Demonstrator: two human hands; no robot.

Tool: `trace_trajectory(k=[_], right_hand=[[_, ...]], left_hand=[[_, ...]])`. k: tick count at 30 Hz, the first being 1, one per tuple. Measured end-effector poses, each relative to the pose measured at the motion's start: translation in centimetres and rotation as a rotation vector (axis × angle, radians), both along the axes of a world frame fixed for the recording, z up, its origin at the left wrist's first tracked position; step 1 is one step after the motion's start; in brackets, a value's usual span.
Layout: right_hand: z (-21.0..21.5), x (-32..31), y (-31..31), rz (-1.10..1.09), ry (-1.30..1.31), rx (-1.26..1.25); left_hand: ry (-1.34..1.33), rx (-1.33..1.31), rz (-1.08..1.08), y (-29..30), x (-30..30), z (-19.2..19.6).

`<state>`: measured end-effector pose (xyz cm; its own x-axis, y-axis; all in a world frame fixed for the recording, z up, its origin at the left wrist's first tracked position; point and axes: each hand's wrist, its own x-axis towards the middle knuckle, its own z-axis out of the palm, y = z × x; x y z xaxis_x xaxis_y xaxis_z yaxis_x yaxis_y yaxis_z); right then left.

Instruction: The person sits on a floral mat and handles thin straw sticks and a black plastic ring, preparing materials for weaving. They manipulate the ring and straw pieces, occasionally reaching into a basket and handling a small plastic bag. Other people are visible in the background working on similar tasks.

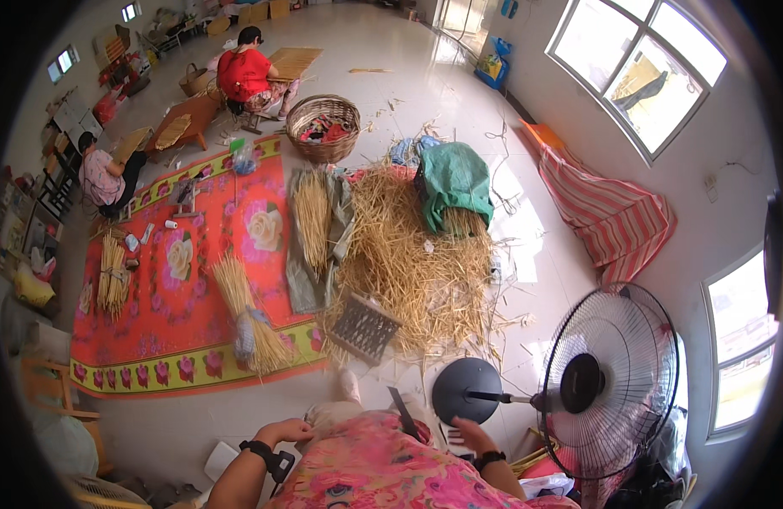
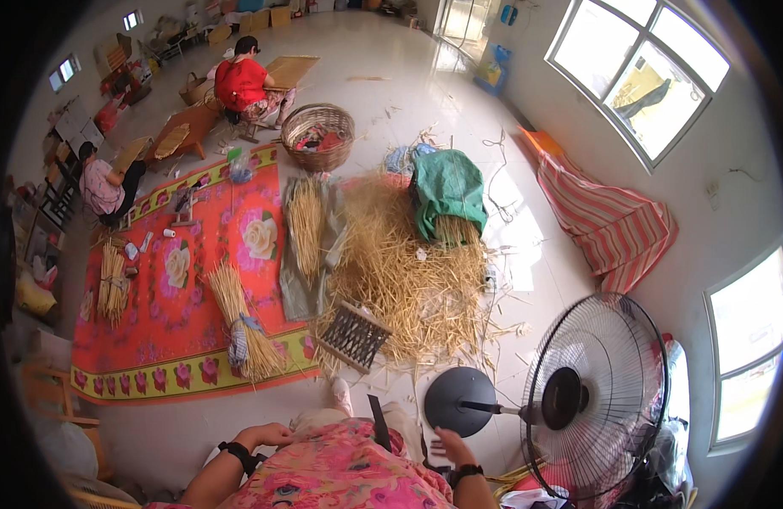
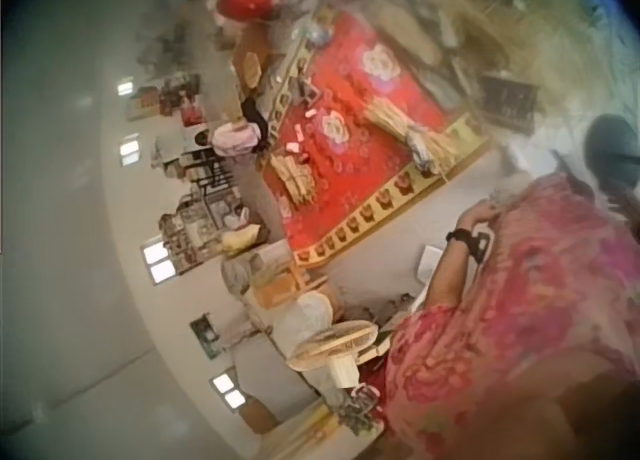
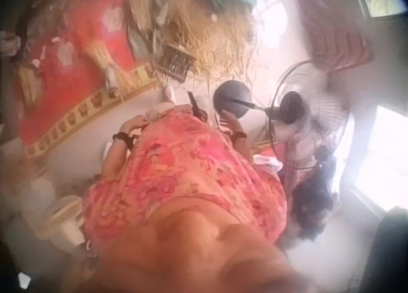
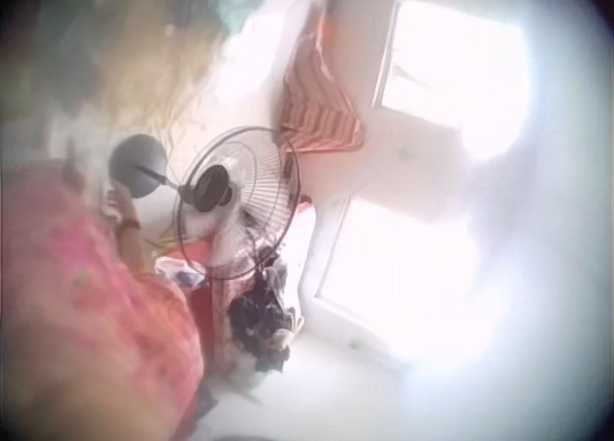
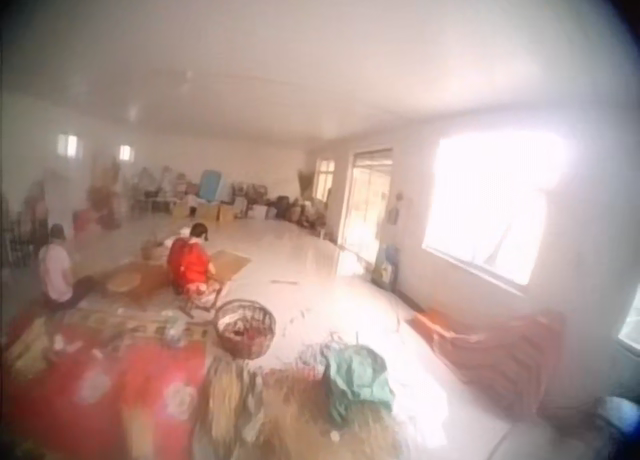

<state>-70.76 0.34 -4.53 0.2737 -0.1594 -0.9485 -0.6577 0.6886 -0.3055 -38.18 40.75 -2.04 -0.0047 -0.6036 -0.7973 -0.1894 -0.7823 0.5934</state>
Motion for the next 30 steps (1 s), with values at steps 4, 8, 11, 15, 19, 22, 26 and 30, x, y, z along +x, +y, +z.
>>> trace_trajectory(k=[4, 8, 11, 15, 19, 22, 26, 30], right_hand=[[2.9, 11.4, -3.9, 0.536, -0.260, -0.320], [5.0, 20.3, -5.5, 0.916, -0.146, -0.384], [6.3, 26.2, -6.5, 1.174, -0.054, -0.410], [2.0, 29.8, -10.5, 1.317, -0.037, -0.456], [1.4, 35.2, -15.3, 1.362, -0.079, -0.411], [-2.3, 38.2, -19.7, 1.482, -0.144, -0.402], [-0.8, 41.3, -25.3, 1.398, -0.214, -0.232], [0.7, 41.2, -28.7, 1.185, -0.109, -0.039]], left_hand=[[-0.001, -0.098, -0.039, -1.2, 4.0, 0.3], [0.039, -0.034, -0.052, -4.2, 7.7, 1.2], [0.048, -0.045, 0.034, -5.4, 9.5, 0.2], [0.081, 0.037, 0.015, -9.7, 12.5, 1.1], [0.098, 0.091, 0.006, -11.9, 13.8, -1.8], [0.135, 0.116, 0.033, -15.7, 16.5, -2.9], [0.168, 0.264, -0.144, -24.2, 20.7, 3.1], [0.208, 0.295, -0.109, -27.6, 24.2, 4.2]])
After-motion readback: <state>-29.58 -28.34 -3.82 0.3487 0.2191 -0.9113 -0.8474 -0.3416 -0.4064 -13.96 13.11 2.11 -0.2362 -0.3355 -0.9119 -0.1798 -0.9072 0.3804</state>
